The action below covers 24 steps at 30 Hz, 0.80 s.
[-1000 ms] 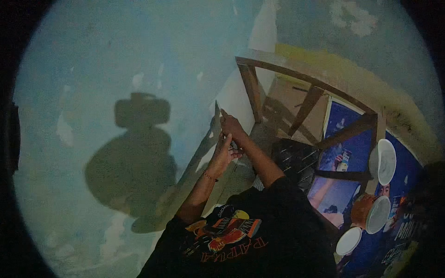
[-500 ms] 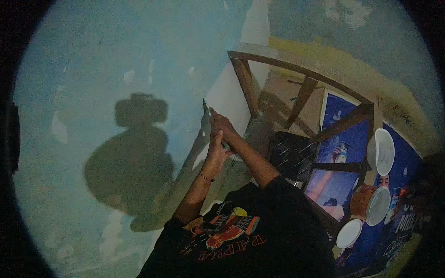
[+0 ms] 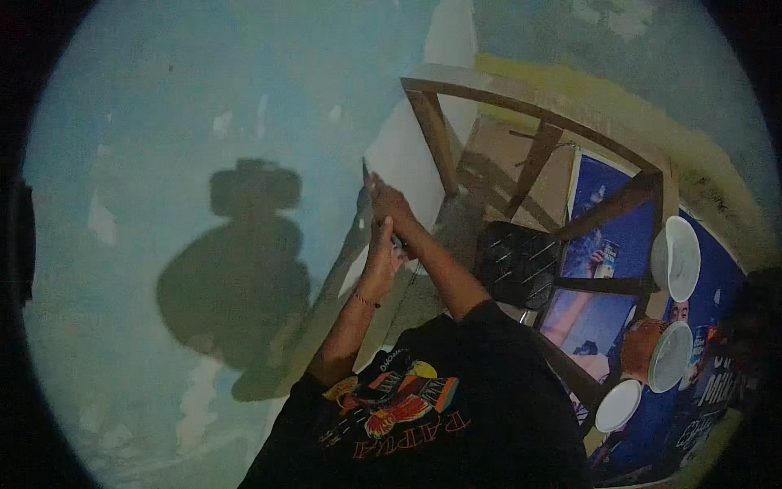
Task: The person patches a hole in a wall with filler paste using a putty knife.
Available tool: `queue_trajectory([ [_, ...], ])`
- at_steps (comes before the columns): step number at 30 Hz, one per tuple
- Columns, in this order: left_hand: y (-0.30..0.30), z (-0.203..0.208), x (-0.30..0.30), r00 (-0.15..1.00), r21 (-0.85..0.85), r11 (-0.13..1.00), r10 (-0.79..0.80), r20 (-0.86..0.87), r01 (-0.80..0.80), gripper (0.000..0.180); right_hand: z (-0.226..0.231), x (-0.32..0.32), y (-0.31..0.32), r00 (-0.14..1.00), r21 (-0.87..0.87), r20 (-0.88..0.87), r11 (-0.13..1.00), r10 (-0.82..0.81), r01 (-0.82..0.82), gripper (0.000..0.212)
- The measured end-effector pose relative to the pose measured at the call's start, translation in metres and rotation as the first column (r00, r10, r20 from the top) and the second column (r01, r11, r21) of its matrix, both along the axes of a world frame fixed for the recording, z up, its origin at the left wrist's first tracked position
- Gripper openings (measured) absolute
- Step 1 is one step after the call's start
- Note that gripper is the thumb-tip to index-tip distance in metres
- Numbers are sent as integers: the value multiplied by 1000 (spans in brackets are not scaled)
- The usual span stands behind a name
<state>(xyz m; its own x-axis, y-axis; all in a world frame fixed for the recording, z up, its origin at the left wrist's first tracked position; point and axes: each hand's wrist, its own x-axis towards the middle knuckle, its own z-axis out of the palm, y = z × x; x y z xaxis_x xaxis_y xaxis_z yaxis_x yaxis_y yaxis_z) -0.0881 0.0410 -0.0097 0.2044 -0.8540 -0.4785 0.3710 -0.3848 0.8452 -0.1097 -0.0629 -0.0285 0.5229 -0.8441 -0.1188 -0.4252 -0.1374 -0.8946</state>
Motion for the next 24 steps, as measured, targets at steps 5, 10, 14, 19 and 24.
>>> queue_trajectory([
  [5, -9, 26, -7, 992, -61, 991, -120, 31, 121, 72, -8, -1, -19, 999, 1, -50, 1000, 18, -18, 43],
  [10, -2, 12, -2, 994, -129, 992, 1, 110, 13, 69, 4, 2, -3, 994, -11, -37, 995, 100, -100, 43],
  [14, -21, 19, 0, 989, -107, 990, -82, 125, 96, 72, 0, 1, -25, 1000, 52, -18, 998, 24, -23, 42],
  [19, -26, 15, -2, 984, 12, 992, -123, 132, 122, 75, -8, 1, -24, 999, 96, 19, 994, -51, 49, 40],
  [24, -27, 7, 6, 976, 24, 997, -71, 208, 67, 72, 3, -1, -22, 987, -23, -71, 989, 146, -148, 41],
])
